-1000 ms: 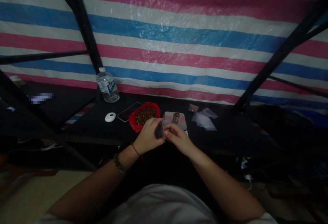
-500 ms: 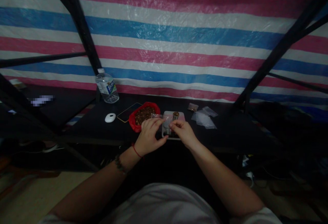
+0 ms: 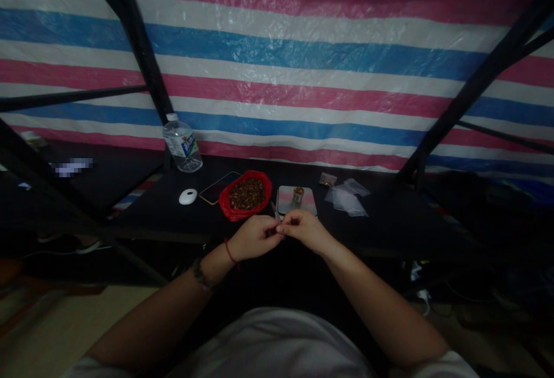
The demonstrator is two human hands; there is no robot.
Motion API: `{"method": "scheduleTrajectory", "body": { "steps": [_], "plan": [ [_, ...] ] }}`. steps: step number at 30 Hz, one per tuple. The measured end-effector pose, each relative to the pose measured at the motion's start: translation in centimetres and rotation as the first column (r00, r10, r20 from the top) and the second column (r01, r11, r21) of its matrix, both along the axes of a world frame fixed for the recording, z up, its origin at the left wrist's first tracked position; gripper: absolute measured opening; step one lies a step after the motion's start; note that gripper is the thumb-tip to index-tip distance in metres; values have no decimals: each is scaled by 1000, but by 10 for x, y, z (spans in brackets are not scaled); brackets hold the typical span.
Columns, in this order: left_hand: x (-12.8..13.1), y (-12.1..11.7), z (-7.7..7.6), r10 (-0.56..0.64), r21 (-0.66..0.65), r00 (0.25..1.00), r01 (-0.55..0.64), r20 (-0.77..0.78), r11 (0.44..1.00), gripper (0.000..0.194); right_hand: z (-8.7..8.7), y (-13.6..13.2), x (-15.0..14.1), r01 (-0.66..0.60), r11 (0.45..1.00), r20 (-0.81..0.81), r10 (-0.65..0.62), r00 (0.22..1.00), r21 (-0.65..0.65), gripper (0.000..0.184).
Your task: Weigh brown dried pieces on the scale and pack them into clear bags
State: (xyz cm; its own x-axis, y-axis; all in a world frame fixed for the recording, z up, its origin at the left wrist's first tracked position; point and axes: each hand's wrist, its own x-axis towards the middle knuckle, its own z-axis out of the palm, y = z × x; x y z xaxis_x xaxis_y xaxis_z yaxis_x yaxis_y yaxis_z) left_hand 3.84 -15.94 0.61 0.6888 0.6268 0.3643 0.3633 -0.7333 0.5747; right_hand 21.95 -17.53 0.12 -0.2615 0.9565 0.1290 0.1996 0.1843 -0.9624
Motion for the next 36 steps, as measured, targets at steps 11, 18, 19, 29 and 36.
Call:
{"method": "scheduleTrajectory", "body": {
  "steps": [11, 18, 19, 29, 36],
  "plan": [
    [2, 5, -7, 0, -437, 989, 66, 151, 897, 32, 9, -6, -1, -87, 987, 239, 52, 970, 137, 24],
    [5, 2, -2, 204, -256, 977, -212, -59, 943, 27, 6, -10, -8, -3, 932, 462, -177, 869, 362, 20],
    [4, 3, -2, 233, -223, 970, -244, -75, 944, 27, 5, -9, -7, 16, 934, 465, -192, 864, 356, 21],
    [3, 4, 0, 290, -92, 953, -298, -87, 950, 29, -4, -8, -8, 12, 806, 385, -296, 874, 591, 23],
    [5, -4, 7, 254, -8, 962, -256, -101, 967, 28, 1, -8, -7, -46, 861, 384, -178, 906, 507, 26]
  ]
}}
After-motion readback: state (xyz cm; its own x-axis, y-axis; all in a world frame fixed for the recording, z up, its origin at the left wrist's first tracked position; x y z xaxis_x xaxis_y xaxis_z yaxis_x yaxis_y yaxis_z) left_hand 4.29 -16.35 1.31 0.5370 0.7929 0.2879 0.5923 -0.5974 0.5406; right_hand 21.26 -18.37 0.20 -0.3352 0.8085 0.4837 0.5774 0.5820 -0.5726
